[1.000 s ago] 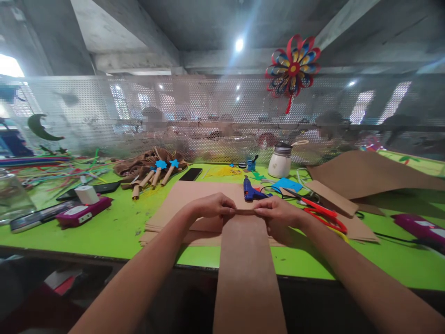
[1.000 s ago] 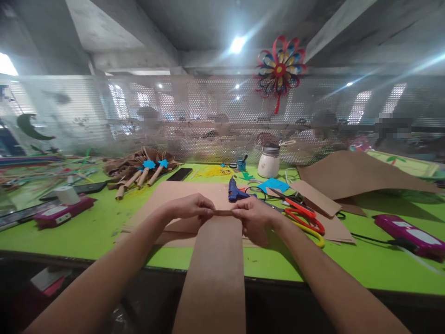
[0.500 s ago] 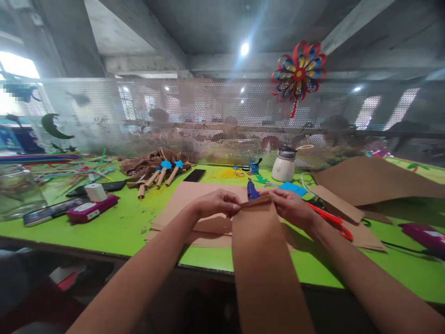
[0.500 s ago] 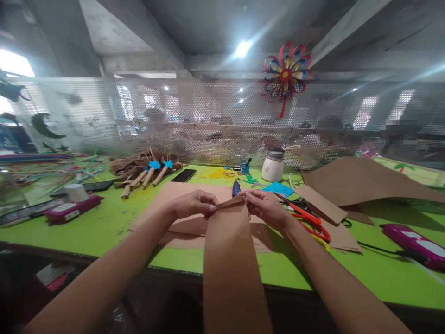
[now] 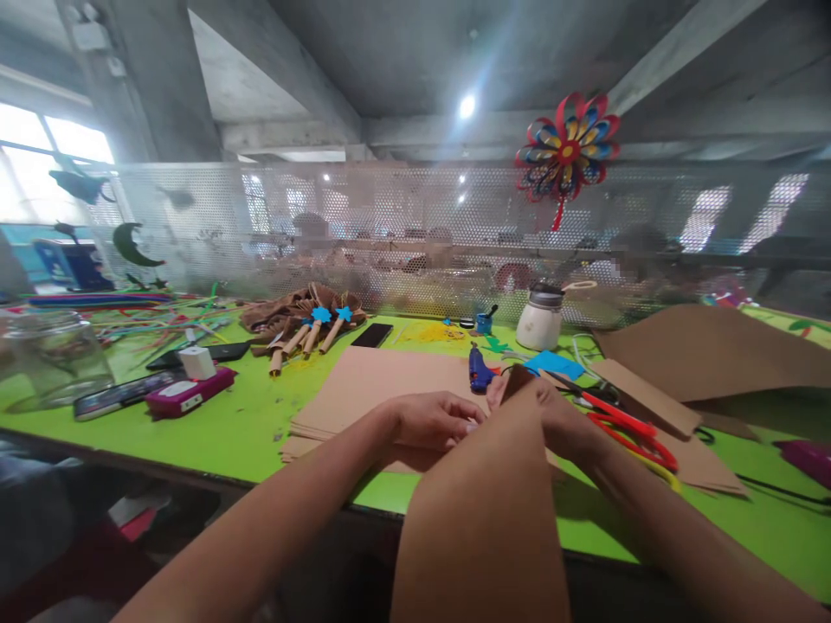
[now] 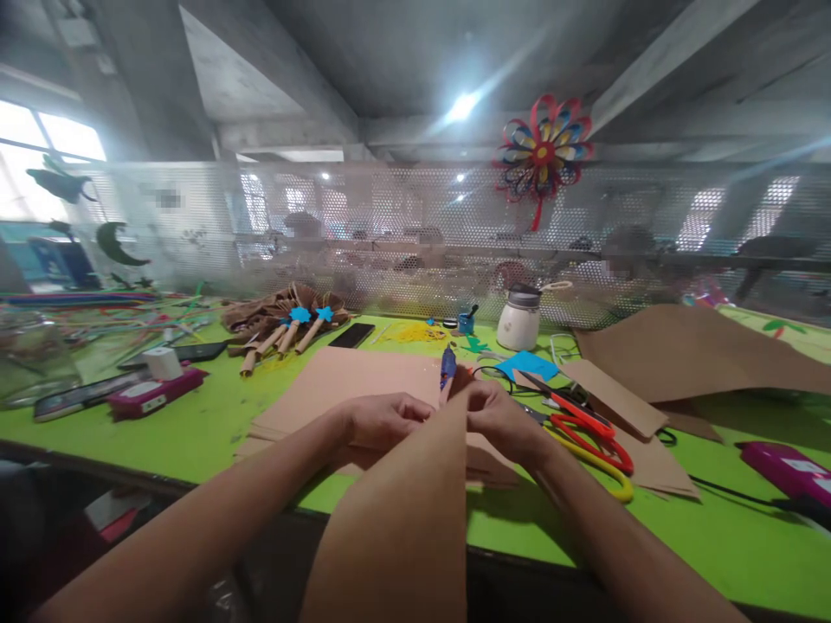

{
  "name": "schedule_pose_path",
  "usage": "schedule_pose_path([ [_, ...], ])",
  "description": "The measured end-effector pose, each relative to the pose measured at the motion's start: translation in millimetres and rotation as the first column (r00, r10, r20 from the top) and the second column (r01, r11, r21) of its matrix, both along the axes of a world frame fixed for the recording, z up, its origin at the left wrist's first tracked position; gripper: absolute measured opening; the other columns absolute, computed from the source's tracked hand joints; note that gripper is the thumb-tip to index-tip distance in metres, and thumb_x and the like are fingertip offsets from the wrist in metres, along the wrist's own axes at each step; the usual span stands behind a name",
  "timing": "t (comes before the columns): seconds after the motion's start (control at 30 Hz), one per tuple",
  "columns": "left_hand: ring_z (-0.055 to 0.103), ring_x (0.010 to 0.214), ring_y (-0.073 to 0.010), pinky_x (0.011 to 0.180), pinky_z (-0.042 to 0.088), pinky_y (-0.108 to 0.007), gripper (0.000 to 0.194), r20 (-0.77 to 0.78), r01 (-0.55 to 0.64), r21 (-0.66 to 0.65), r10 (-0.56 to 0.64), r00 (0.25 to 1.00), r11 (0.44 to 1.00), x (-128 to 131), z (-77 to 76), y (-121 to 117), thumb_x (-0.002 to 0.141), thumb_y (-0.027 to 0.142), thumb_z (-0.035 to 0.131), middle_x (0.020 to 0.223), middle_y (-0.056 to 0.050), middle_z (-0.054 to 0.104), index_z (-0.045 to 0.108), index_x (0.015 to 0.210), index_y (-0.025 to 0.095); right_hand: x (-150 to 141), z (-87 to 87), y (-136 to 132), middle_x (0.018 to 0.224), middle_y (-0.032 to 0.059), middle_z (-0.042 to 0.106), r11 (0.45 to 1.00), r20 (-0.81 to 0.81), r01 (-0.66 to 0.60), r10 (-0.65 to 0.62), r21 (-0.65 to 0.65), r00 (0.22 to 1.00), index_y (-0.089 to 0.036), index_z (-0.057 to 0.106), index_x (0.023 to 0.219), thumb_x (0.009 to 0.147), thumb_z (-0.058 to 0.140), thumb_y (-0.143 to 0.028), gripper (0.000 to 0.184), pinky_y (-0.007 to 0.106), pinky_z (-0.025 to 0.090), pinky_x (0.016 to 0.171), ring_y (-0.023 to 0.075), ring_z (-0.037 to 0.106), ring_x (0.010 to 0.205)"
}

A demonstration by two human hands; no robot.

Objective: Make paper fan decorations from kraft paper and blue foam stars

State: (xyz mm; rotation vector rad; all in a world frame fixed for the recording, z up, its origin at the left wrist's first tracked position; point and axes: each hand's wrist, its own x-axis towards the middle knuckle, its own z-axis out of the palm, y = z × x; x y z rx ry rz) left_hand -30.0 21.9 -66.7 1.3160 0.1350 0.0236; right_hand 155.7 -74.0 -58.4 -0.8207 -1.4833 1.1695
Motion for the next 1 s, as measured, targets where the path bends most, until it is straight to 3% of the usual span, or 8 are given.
schedule_pose_path([
  [0.13,0.054,0.066,-0.0098,0.063,0.039,-0.023,0.033,0.067,-0.187,0.206,0.177,0.982,0.960,1,4.0,14,0.076,0.041,0.063,0.076,-0.003,0.061,0.063,0.089,0.011,8,-0.7,2,0.069,0.0020,0.062,0.997,0.060,0.075,-0.073,-0.022,0.996,-0.014,0.066,0.076,0.069,0.071,-0.028,0.016,0.027,0.043,0.064,0.0129,0.055,0.064],
  [0.23,0.051,0.060,-0.0084,0.057,0.036,-0.020,0.035,0.154,-0.395,0.351,0.364,0.919,0.849,1,9.4,26,0.077,0.045,0.060,0.071,-0.002,0.059,0.062,0.082,0.010,12,-2.6,5,0.073,0.0022,0.062,0.996,0.265,0.070,-0.052,-0.057,0.963,-0.015,0.066,0.080,0.073,0.066,-0.034,0.021,0.026,0.041,0.062,0.0129,0.053,0.065],
  [0.3,0.052,0.061,-0.0092,0.058,0.037,-0.021,0.036,0.178,-0.455,0.440,0.421,0.889,0.774,2,11.2,30,0.077,0.046,0.058,0.071,-0.003,0.061,0.062,0.082,0.010,12,-5.2,9,0.074,0.0024,0.062,0.998,0.462,0.045,-0.026,-0.031,0.886,-0.015,0.068,0.082,0.078,0.061,-0.037,0.024,0.025,0.039,0.061,0.0135,0.052,0.066],
  [0.43,0.053,0.065,-0.0122,0.062,0.040,-0.024,0.034,0.133,-0.355,0.675,0.366,0.921,0.647,7,4.7,23,0.080,0.041,0.052,0.071,-0.004,0.062,0.063,0.078,0.010,9,-12.9,17,0.066,0.0016,0.059,0.993,0.728,0.021,-0.100,0.117,0.679,-0.015,0.066,0.071,0.083,0.051,-0.037,0.029,0.025,0.036,0.057,0.0137,0.049,0.062],
  [0.57,0.054,0.069,-0.0132,0.061,0.039,-0.022,0.026,0.083,-0.262,0.776,0.318,0.944,0.574,9,-6.1,14,0.078,0.032,0.054,0.078,-0.004,0.064,0.066,0.085,0.010,2,-18.5,19,0.070,0.0033,0.061,0.957,0.749,0.101,-0.275,0.270,0.603,-0.017,0.066,0.071,0.084,0.050,-0.034,0.026,0.026,0.037,0.060,0.0154,0.051,0.066],
  [0.8,0.054,0.071,-0.0141,0.064,0.040,-0.023,0.023,0.056,-0.187,0.869,0.284,0.957,0.458,8,-9.5,24,0.075,0.025,0.054,0.081,-0.005,0.066,0.067,0.087,0.010,-1,-28.9,23,0.075,0.0046,0.060,0.919,0.714,0.149,-0.378,0.364,0.589,-0.017,0.069,0.073,0.082,0.055,-0.032,0.023,0.026,0.039,0.064,0.0162,0.053,0.073],
  [1.0,0.053,0.066,-0.0127,0.059,0.039,-0.021,0.021,0.000,-0.115,0.920,0.294,0.956,0.375,5,-11.4,37,0.073,0.021,0.053,0.076,-0.004,0.063,0.065,0.087,0.011,5,-32.7,30,0.075,0.0047,0.063,0.924,0.711,0.223,-0.382,0.311,0.591,-0.016,0.070,0.076,0.076,0.061,-0.028,0.015,0.029,0.041,0.068,0.0170,0.056,0.072],
])
